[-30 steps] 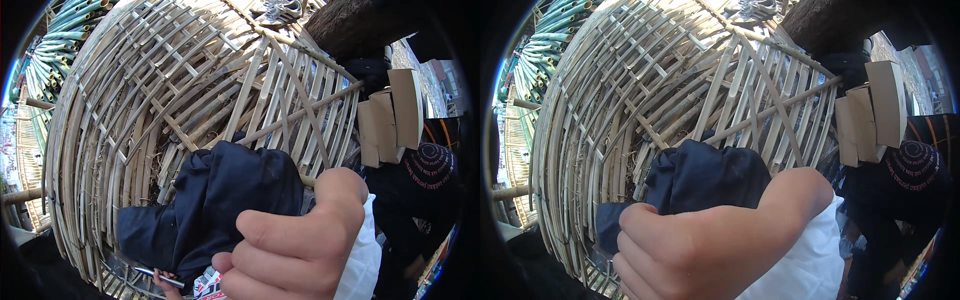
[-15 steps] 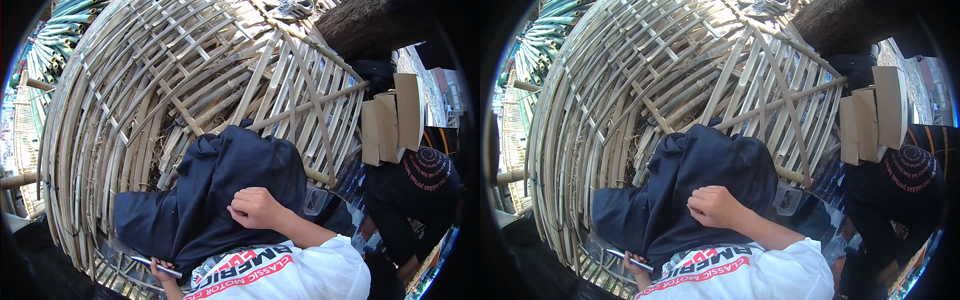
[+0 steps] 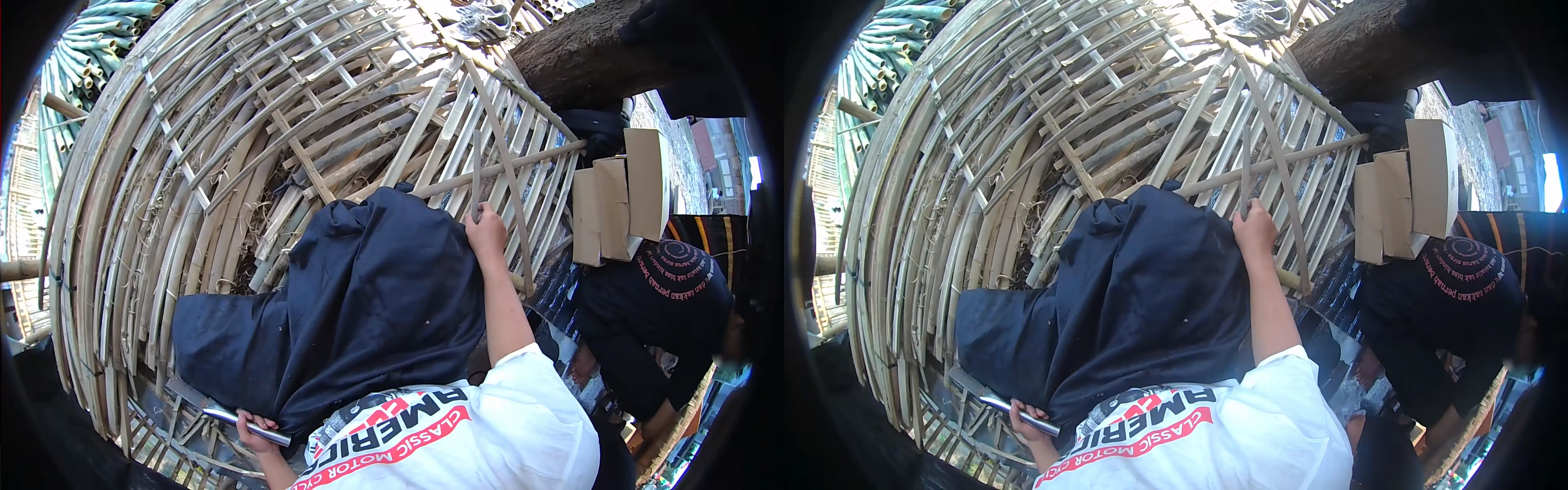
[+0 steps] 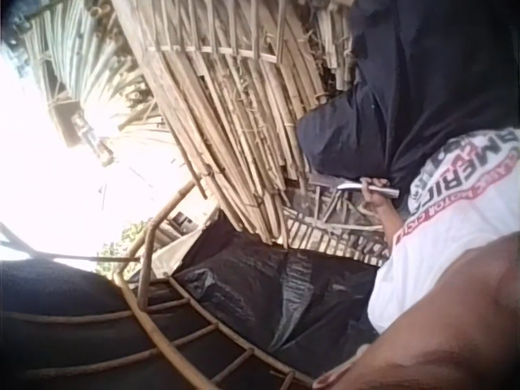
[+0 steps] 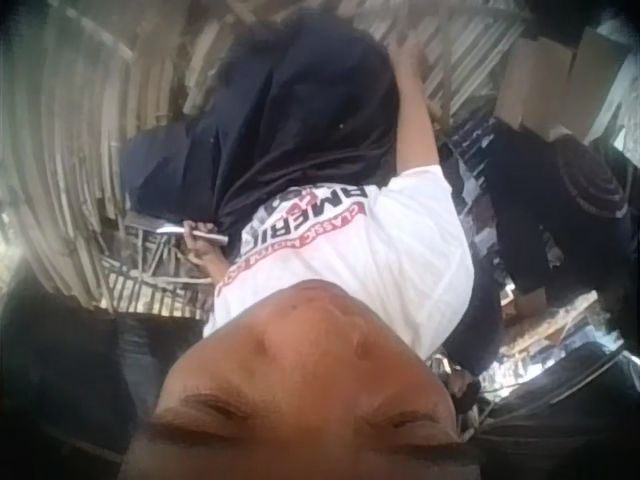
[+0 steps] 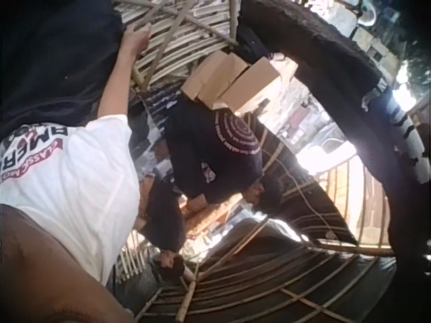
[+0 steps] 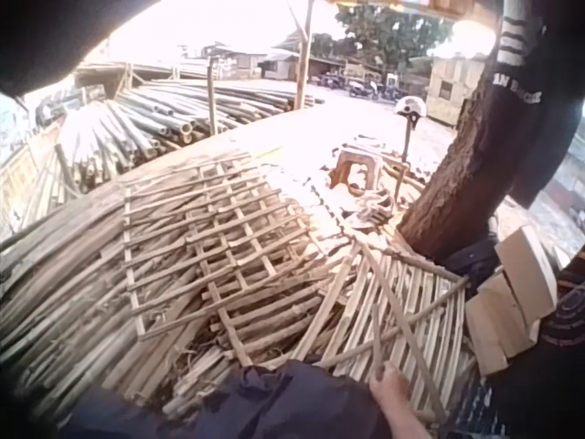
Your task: The person weaves thin bamboo strips into a pre-constructed bamboo lattice frame, using a cleaver to trim the ends and wedge the strips into place.
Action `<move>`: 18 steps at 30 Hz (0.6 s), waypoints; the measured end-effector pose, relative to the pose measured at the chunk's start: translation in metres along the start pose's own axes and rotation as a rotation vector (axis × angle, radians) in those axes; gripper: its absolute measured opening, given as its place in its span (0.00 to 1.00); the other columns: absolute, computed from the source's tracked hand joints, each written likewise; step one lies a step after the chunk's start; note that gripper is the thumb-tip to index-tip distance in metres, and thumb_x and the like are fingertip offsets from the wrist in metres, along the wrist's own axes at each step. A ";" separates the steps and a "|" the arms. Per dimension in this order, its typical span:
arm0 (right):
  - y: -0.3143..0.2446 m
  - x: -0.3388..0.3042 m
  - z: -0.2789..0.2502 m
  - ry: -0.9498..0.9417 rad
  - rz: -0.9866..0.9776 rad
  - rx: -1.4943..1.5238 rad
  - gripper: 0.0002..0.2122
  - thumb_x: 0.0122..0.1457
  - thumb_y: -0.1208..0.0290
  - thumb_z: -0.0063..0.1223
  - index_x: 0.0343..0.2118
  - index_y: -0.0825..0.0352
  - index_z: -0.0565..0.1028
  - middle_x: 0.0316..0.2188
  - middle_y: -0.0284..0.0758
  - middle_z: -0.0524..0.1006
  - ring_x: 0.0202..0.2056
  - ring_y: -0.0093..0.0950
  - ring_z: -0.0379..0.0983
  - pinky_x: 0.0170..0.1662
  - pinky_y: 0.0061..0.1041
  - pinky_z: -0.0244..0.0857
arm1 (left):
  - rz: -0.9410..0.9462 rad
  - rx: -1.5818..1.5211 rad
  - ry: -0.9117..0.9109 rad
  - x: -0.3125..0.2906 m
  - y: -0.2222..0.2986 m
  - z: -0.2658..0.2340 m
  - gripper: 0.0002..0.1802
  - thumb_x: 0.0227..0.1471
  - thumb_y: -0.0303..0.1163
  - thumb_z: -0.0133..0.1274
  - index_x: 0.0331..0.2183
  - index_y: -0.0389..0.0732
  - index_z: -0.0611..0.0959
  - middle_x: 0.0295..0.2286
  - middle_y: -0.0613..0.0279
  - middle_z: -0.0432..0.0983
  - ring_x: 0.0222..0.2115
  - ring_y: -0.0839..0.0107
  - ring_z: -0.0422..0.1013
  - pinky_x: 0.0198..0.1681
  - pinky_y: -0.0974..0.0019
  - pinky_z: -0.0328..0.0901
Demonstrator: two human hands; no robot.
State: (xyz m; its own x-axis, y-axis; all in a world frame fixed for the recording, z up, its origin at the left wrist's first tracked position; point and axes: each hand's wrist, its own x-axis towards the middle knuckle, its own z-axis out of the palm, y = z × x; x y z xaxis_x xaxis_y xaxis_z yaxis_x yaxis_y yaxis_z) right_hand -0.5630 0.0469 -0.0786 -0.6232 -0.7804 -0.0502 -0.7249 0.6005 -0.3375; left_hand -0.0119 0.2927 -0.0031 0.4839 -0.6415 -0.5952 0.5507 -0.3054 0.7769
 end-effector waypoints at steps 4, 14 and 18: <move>0.001 0.010 -0.021 0.200 -0.075 0.257 0.12 0.55 0.67 0.57 0.39 0.68 0.78 0.24 0.40 0.79 0.27 0.32 0.77 0.34 0.30 0.70 | -0.021 -0.019 -0.041 0.000 0.001 -0.001 0.14 0.60 0.45 0.41 0.29 0.45 0.67 0.10 0.63 0.66 0.11 0.66 0.71 0.13 0.65 0.70; -0.095 0.012 -0.132 -0.105 -0.339 0.867 0.12 0.63 0.74 0.48 0.47 0.73 0.76 0.29 0.30 0.76 0.31 0.15 0.71 0.36 0.17 0.66 | -0.002 -0.099 -0.136 0.003 -0.006 -0.016 0.14 0.61 0.44 0.39 0.31 0.44 0.67 0.10 0.60 0.67 0.11 0.63 0.72 0.14 0.62 0.71; -0.120 0.000 -0.154 -0.131 -0.377 0.887 0.12 0.61 0.75 0.53 0.46 0.73 0.76 0.30 0.31 0.78 0.31 0.16 0.72 0.37 0.16 0.67 | 0.009 -0.139 -0.173 0.005 -0.012 -0.018 0.14 0.60 0.44 0.40 0.31 0.44 0.68 0.11 0.59 0.68 0.11 0.62 0.72 0.14 0.62 0.71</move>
State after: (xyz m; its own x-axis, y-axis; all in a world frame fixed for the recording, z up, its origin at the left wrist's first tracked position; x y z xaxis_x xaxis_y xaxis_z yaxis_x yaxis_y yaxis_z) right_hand -0.5212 0.0014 0.1066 -0.3190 -0.9401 0.1202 -0.3524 -0.0001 -0.9359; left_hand -0.0040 0.3064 -0.0191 0.3721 -0.7584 -0.5352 0.6409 -0.2071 0.7391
